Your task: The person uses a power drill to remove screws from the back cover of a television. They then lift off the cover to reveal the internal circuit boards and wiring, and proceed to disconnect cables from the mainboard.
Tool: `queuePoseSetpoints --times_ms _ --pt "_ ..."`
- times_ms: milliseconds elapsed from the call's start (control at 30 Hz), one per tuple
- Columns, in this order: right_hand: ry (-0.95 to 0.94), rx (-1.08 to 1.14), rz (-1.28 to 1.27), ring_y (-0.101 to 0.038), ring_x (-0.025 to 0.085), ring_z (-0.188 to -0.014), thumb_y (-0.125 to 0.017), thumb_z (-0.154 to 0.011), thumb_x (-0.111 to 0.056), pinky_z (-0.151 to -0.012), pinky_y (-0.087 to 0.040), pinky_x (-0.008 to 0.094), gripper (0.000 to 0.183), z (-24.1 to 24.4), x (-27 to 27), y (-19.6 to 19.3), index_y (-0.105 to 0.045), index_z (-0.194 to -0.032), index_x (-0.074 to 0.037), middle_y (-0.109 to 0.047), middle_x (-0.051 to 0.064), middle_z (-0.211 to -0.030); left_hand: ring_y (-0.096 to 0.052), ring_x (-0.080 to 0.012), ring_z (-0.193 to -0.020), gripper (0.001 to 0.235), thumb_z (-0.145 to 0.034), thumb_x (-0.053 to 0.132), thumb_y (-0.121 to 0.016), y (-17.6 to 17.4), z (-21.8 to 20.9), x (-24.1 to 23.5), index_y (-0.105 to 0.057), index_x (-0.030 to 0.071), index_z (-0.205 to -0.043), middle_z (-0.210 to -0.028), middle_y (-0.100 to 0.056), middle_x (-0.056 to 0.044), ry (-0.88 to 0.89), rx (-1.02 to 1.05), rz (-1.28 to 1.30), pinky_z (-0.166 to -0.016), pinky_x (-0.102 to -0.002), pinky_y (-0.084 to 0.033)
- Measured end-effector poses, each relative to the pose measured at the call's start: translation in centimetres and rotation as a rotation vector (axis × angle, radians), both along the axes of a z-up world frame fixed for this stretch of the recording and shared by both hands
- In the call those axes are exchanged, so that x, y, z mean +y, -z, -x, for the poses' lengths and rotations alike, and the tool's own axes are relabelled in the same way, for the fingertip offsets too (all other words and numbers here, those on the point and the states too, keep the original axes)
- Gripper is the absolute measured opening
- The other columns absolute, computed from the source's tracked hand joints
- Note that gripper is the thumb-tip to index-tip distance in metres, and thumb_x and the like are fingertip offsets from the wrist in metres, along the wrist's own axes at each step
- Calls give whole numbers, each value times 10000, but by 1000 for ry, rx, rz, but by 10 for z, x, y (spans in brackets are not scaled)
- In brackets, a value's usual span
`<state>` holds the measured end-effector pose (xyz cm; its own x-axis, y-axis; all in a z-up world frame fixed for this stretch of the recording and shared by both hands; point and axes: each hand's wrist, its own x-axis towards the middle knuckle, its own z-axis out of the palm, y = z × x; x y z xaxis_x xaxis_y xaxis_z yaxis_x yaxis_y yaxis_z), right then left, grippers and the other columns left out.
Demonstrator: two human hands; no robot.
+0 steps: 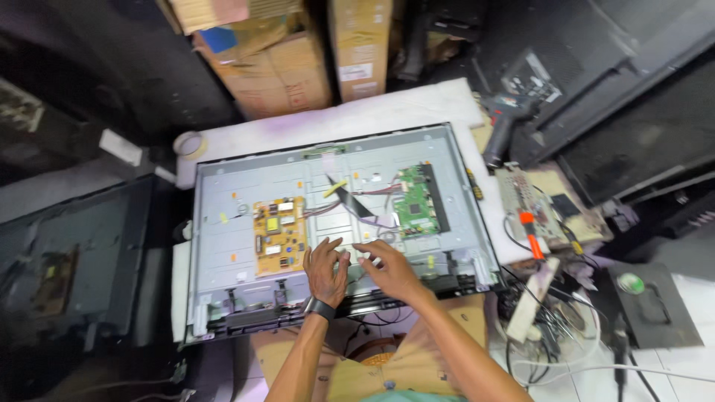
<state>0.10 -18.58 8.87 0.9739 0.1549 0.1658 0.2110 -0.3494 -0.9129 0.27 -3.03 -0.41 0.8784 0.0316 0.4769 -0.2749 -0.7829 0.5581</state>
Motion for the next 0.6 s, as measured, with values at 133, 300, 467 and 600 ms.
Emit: queuePoseSetpoints --times_ms 133,300,467,600 --pt "-7 -9 -11 -618 186 -755 -572 -838 -136 -598 -527 282 282 16 -18 11 -624 -1115 -143 -633 59 -914 -617 -214 -872 346 -927 293 -428 -45 9 -49 -567 158 -640 -874 -648 20 187 137 419 -867 -378 -373" --pt "134 -186 -58 -623 201 -670 -621 -795 -119 -532 -513 260 226 17 -51 35 -677 -1013 -134 -651 68 -820 -652 -247 -768 317 -924 278 -443 -46 4 -92 -659 137 -740 -793 -670 -45 243 173 590 -712 -328 -489" --pt "418 -421 159 -626 182 -687 -591 -799 -79 -590 -508 264 195 24 -89 27 -679 -958 -149 -635 10 -812 -597 -350 -913 398 -959 290 -328 -82 7 -144 -643 54 -897 -946 -630 -182 368 412 583 -818 -425 -456" --pt "692 -293 71 -614 263 -747 -540 -856 -98 -590 -494 309 126 14 -150 30 -655 -903 -77 -634 110 -821 -463 -486 -1048 454 -977 312 -248 -99 18 -156 -572 14 -1086 -1164 -480 -241 570 352 570 -860 -564 -400"
